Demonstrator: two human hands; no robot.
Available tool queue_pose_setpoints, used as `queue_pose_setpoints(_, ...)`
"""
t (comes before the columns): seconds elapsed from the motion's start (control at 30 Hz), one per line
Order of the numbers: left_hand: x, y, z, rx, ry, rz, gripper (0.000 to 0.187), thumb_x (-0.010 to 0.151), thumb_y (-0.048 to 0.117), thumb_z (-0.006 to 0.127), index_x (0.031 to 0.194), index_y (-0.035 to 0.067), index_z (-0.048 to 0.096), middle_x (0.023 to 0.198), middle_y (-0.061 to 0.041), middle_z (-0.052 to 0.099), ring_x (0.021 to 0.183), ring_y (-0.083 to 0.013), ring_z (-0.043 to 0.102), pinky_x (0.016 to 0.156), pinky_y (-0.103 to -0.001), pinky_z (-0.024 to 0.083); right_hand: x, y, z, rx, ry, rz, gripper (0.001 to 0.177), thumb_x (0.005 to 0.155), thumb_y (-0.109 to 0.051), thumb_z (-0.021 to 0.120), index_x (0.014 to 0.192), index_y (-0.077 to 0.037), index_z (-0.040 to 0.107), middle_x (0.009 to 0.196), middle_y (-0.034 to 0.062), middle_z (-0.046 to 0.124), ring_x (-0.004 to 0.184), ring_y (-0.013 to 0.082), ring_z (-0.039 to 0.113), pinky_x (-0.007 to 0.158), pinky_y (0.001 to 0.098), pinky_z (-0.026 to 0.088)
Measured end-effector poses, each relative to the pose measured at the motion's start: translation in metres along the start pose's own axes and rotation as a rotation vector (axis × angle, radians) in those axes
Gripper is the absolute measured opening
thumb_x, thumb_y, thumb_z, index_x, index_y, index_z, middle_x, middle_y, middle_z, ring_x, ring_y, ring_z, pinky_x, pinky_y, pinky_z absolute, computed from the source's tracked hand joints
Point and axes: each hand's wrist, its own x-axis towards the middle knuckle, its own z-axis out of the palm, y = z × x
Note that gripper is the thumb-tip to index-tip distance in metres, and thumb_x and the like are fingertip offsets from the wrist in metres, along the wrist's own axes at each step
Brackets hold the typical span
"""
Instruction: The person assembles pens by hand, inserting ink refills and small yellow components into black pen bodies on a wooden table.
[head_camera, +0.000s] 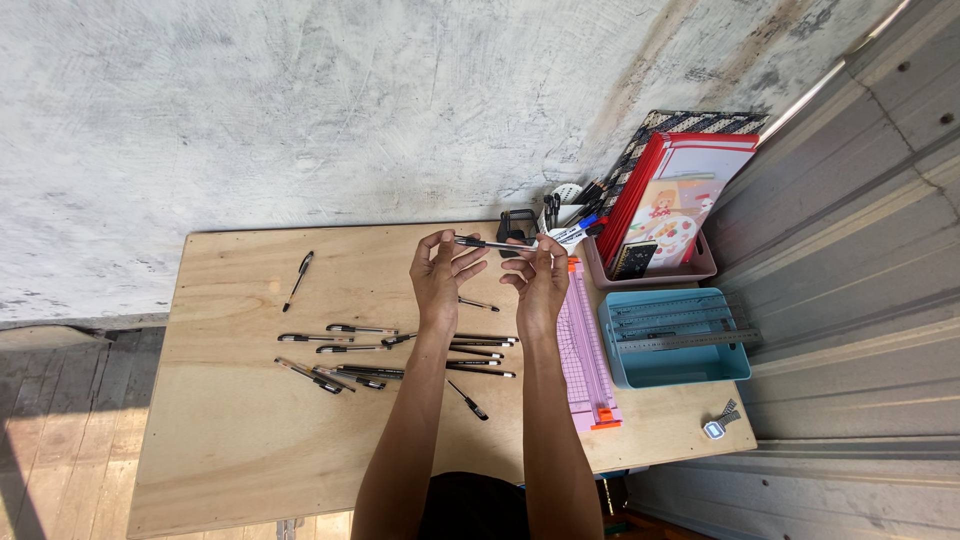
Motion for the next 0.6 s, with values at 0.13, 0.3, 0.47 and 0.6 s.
queue_pose_setpoints(0.13,0.002,-0.007,-0.005,-0.07,-0.005,0.032,0.04,0.106,0.032,0.058,0.12,-0.006,0.058,0.105,-0.017,0.068,0.099,-0.0369,0.078,0.081,-0.043,0.065,0.008,0.015,-0.015,-0.067,0.037,-0.07,0.027,0.106,-0.028,0.062,0.114,-0.002,0.063,0.095,0.0056,0.068,0.079,0.0153,0.071,0.06,0.0319,0.06)
queue_pose_setpoints(0.3,0.003,-0.01,0.0,-0.005,0.028,0.042,0.038,0.104,0.027,0.056,0.13,0.0,0.061,0.106,-0.011,0.06,0.098,-0.0334,0.078,0.08,-0.042,0.065,0.006,0.015,-0.014,-0.12,0.03,-0.019,0.028,0.109,-0.03,0.054,0.116,-0.005,0.063,0.089,0.0073,0.066,0.068,0.0136,0.067,0.057,0.0288,0.059)
queue_pose_setpoints(0.47,0.003,-0.014,0.005,-0.03,-0.006,0.083,0.039,0.099,0.008,0.059,0.138,0.002,0.058,0.114,-0.015,0.069,0.105,-0.0268,0.075,0.084,-0.04,0.064,0.002,0.005,0.002,-0.191,0.089,0.035,0.029,0.108,-0.027,0.045,0.124,-0.009,0.06,0.089,0.0044,0.063,0.066,0.0091,0.062,0.054,0.0267,0.058)
queue_pose_setpoints(0.6,0.003,-0.013,0.008,0.012,-0.014,0.136,0.04,0.097,0.002,0.064,0.136,0.0,0.057,0.117,-0.015,0.068,0.103,-0.0238,0.073,0.086,-0.039,0.063,-0.001,-0.001,0.01,-0.285,0.073,0.001,0.026,0.104,-0.019,0.055,0.127,-0.007,0.056,0.09,0.0046,0.061,0.066,0.0095,0.061,0.053,0.025,0.055)
